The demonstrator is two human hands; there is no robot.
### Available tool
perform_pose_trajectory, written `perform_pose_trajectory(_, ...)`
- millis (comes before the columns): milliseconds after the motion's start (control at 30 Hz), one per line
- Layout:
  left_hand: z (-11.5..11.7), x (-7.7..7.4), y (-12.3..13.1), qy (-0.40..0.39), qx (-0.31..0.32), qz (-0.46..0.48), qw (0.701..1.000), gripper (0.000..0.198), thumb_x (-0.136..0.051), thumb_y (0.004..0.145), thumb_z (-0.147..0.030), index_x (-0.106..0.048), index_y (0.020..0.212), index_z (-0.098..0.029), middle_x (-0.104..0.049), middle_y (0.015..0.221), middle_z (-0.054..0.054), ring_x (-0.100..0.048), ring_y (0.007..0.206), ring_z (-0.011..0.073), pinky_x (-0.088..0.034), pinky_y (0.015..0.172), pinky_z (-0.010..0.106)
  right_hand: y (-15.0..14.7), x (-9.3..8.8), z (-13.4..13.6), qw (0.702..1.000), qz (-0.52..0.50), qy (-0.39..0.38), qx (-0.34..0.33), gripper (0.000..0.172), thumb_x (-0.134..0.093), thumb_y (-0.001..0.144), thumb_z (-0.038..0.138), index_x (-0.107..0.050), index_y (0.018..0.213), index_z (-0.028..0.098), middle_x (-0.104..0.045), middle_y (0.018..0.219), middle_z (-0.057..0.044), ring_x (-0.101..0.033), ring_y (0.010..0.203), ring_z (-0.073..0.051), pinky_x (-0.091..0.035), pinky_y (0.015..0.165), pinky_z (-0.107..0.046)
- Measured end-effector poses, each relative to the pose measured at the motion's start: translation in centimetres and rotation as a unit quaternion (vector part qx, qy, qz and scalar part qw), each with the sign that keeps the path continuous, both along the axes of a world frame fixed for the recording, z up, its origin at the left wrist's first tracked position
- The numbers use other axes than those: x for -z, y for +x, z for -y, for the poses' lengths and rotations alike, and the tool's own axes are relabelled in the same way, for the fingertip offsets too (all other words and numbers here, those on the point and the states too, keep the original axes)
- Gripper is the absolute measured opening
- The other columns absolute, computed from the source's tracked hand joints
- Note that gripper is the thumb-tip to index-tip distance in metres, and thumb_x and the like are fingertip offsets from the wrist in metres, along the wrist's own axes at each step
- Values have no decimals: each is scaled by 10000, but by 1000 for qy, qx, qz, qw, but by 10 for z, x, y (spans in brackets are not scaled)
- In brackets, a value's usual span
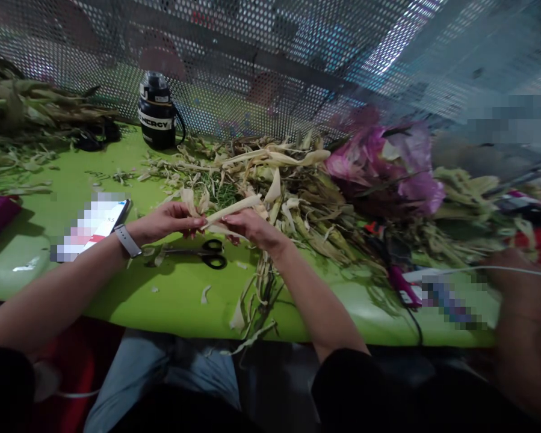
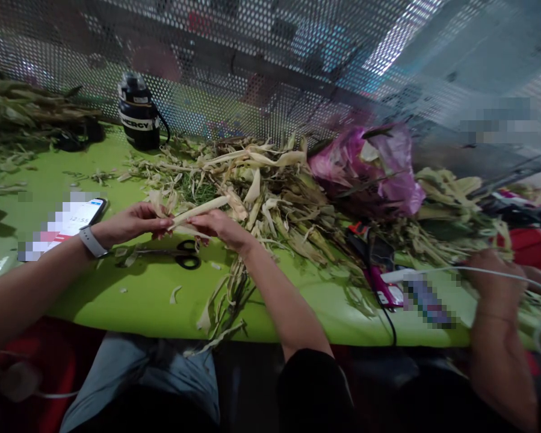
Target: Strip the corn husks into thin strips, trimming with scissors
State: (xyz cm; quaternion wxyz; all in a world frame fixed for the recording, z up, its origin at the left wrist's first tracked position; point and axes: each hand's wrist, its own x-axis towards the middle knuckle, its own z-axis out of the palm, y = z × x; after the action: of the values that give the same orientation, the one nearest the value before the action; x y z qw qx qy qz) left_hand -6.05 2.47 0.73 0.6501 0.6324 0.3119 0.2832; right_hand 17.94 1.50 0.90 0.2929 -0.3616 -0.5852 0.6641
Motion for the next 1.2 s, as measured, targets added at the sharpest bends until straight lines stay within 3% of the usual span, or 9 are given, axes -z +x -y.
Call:
perform_pose_trajectory(200, -2, 2, 2, 21, -58, 14, 998, 277, -820, 693, -363, -742, 821, -131, -679, 703, 25, -564, 567, 76, -455, 513, 177, -9, -3, 8, 991, 77, 93, 55, 298, -717, 762, 377, -714, 934, 133, -520, 565, 53, -368, 447, -48, -282, 408, -196)
perform_pose_trajectory(367, -2, 6, 4, 30, -96, 23, 995, 270, -792, 728, -382, -724, 841, -147, -690, 786, 31, -611, 673, 97, -491, 574, 180, -20, 4, 11, 981, 100, 139, 89, 327, -699, 756, 461, -672, 746, 135, -527, 561, 30, -405, 482, -69, -305, 454, -222)
perform_pose_trajectory(533, 2, 4, 6, 41, -68, 6, 997, 306, -757, 762, -419, -693, 894, -150, -684, 804, 36, -636, 701, 119, -509, 589, 210, -27, 7, 15, 950, 142, 228, 158, 369, -659, 786, 477, -573, 620, 159, -435, 526, 47, -337, 496, -69, -246, 474, -235)
perform_pose_trajectory(733, 8, 7, 13, 62, -107, 21, 992, 327, -766, 764, -373, -614, 937, -142, -644, 807, 9, -587, 693, 94, -501, 635, 220, -32, 15, 21, 910, 180, 316, 200, 366, -598, 846, 437, -515, 605, 174, -439, 534, 46, -359, 509, -80, -276, 499, -235)
perform_pose_trajectory(867, 6, 13, 12, 42, -155, 32, 986, 399, -773, 753, -341, -539, 1032, -177, -644, 793, -10, -607, 708, 106, -500, 662, 240, -32, 19, 23, 877, 224, 388, 173, 329, -556, 897, 423, -585, 693, 167, -514, 571, 28, -412, 512, -87, -310, 525, -234)
perform_pose_trajectory(1000, 4, 12, 11, 87, -170, 24, 981, 283, -724, 792, -337, -585, 977, -174, -637, 855, 6, -597, 770, 117, -500, 734, 264, -31, 22, 22, 841, 251, 459, 137, 285, -520, 934, 376, -669, 830, 157, -633, 683, -18, -514, 580, -112, -356, 577, -241)
perform_pose_trajectory(1100, 6, 10, 12, 105, -171, 18, 980, 316, -703, 810, -349, -564, 1027, -168, -615, 888, 2, -580, 809, 120, -503, 769, 268, -31, 23, 21, 839, 245, 473, 114, 283, -511, 945, 367, -694, 880, 162, -688, 761, -46, -591, 663, -139, -406, 629, -249)
perform_pose_trajectory(1200, 8, 8, 14, 69, -157, 38, 984, 345, -692, 817, -370, -515, 1037, -172, -596, 931, 3, -591, 823, 126, -529, 753, 282, -31, 22, 21, 847, 225, 472, 95, 264, -525, 937, 364, -708, 915, 176, -726, 870, -66, -641, 757, -161, -462, 707, -264)
